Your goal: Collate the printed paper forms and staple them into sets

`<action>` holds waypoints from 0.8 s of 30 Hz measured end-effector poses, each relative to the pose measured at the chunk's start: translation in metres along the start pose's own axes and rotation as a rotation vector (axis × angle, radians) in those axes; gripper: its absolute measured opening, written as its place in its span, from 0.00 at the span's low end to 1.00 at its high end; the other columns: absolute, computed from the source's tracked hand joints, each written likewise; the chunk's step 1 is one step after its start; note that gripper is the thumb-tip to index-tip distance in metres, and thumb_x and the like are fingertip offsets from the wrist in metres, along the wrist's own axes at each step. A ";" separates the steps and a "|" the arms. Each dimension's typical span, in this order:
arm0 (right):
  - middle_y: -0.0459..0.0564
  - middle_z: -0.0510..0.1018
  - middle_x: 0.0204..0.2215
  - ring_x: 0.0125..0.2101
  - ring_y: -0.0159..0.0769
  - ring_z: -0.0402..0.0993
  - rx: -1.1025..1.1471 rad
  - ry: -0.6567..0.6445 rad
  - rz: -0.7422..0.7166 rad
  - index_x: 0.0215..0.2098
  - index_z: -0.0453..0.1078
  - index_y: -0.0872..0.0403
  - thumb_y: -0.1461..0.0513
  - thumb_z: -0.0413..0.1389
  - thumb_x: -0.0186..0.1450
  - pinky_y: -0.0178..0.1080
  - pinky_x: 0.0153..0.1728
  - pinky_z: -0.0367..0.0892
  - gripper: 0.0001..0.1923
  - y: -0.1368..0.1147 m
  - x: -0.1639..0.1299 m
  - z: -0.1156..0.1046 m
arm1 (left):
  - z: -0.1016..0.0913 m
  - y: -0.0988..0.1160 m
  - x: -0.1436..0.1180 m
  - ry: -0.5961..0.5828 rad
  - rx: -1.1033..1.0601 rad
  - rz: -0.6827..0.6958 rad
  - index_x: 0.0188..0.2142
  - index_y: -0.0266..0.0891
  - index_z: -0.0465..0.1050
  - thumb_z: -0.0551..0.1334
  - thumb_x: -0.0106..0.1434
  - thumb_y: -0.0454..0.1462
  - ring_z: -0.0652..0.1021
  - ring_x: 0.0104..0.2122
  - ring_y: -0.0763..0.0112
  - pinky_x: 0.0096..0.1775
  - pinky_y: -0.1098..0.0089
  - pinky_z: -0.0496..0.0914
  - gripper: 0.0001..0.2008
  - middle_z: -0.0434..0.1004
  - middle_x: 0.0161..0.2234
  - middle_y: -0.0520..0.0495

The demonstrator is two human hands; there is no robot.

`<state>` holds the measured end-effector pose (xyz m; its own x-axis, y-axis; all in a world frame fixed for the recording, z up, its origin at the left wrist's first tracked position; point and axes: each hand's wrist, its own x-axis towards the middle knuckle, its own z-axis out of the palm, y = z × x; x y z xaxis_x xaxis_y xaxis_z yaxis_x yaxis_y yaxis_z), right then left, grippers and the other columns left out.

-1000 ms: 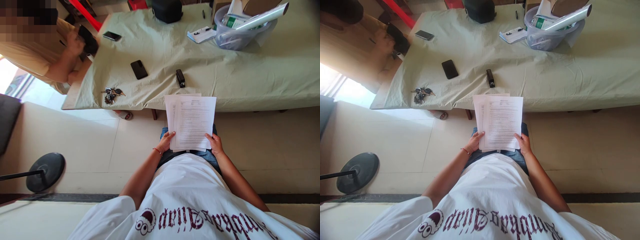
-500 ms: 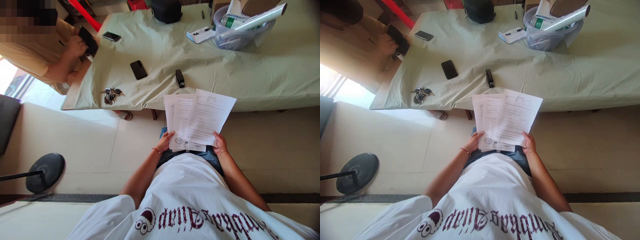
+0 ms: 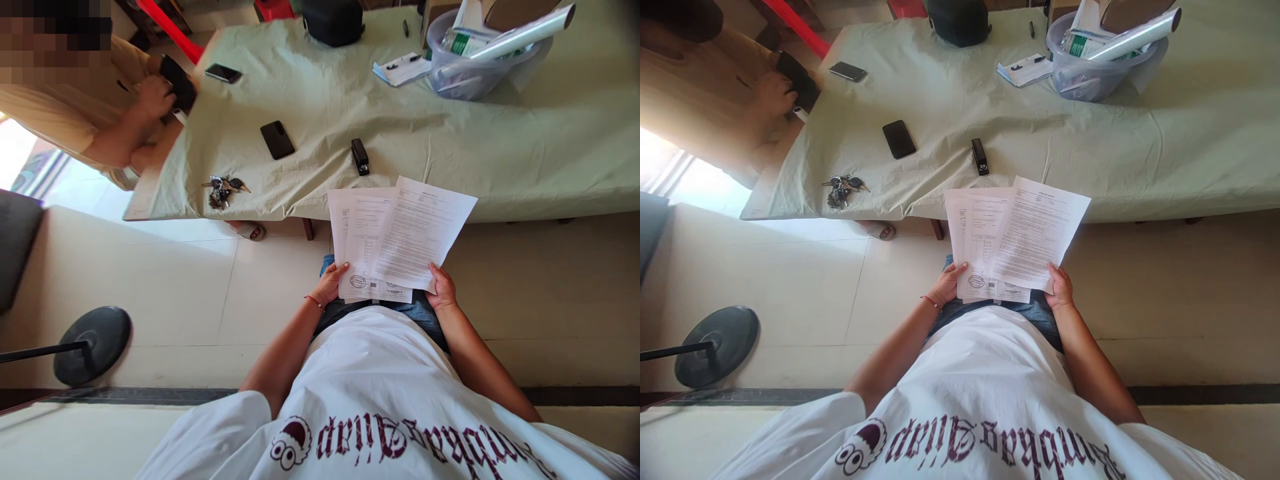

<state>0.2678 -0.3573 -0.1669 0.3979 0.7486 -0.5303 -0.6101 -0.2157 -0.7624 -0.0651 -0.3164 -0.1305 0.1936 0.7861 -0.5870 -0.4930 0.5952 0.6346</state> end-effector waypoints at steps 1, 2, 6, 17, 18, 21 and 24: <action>0.47 0.91 0.43 0.43 0.47 0.90 -0.002 -0.004 -0.002 0.46 0.83 0.47 0.53 0.79 0.53 0.51 0.51 0.87 0.24 0.000 0.000 0.000 | 0.000 0.000 0.000 0.002 0.000 0.000 0.45 0.35 0.86 0.88 0.47 0.43 0.88 0.38 0.58 0.56 0.48 0.85 0.29 0.91 0.41 0.41; 0.47 0.91 0.43 0.44 0.48 0.90 -0.005 -0.008 -0.004 0.46 0.83 0.46 0.53 0.79 0.53 0.52 0.52 0.87 0.24 -0.001 -0.001 0.000 | 0.000 0.000 0.000 0.003 0.001 0.001 0.45 0.35 0.86 0.88 0.47 0.43 0.88 0.38 0.59 0.56 0.47 0.85 0.29 0.91 0.41 0.41; 0.47 0.92 0.44 0.44 0.49 0.90 -0.018 -0.026 -0.011 0.44 0.84 0.45 0.52 0.79 0.52 0.53 0.51 0.88 0.23 -0.002 -0.005 0.002 | 0.000 0.001 0.000 0.005 0.007 0.002 0.45 0.35 0.86 0.88 0.47 0.44 0.88 0.37 0.58 0.56 0.47 0.85 0.29 0.91 0.41 0.41; 0.49 0.91 0.38 0.38 0.49 0.90 -0.112 -0.058 -0.017 0.39 0.83 0.49 0.50 0.81 0.46 0.50 0.46 0.87 0.25 -0.005 -0.017 0.011 | 0.001 0.002 0.000 0.008 0.000 -0.001 0.44 0.36 0.85 0.89 0.44 0.45 0.88 0.36 0.61 0.52 0.52 0.86 0.30 0.91 0.40 0.43; 0.49 0.91 0.37 0.39 0.50 0.90 -0.126 -0.066 -0.015 0.39 0.83 0.50 0.50 0.81 0.46 0.51 0.47 0.87 0.26 -0.006 -0.018 0.012 | 0.001 0.002 0.000 0.010 -0.002 -0.001 0.44 0.36 0.85 0.89 0.45 0.44 0.88 0.36 0.61 0.53 0.52 0.86 0.30 0.91 0.40 0.43; 0.50 0.91 0.36 0.44 0.55 0.91 -0.170 -0.109 -0.005 0.40 0.84 0.50 0.50 0.81 0.46 0.54 0.50 0.86 0.27 -0.006 -0.023 0.014 | 0.001 0.002 0.000 0.017 -0.003 0.000 0.43 0.36 0.85 0.89 0.45 0.44 0.88 0.36 0.60 0.54 0.51 0.86 0.29 0.91 0.39 0.43; 0.50 0.90 0.34 0.47 0.57 0.91 -0.209 -0.151 0.008 0.41 0.84 0.50 0.50 0.81 0.47 0.54 0.51 0.86 0.27 -0.006 -0.026 0.017 | 0.001 0.001 0.000 0.019 0.001 0.002 0.44 0.36 0.85 0.88 0.47 0.44 0.89 0.38 0.57 0.55 0.49 0.85 0.28 0.91 0.40 0.42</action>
<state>0.2494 -0.3646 -0.1427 0.2776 0.8278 -0.4875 -0.4515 -0.3355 -0.8268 -0.0647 -0.3155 -0.1295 0.1767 0.7839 -0.5952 -0.4921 0.5941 0.6363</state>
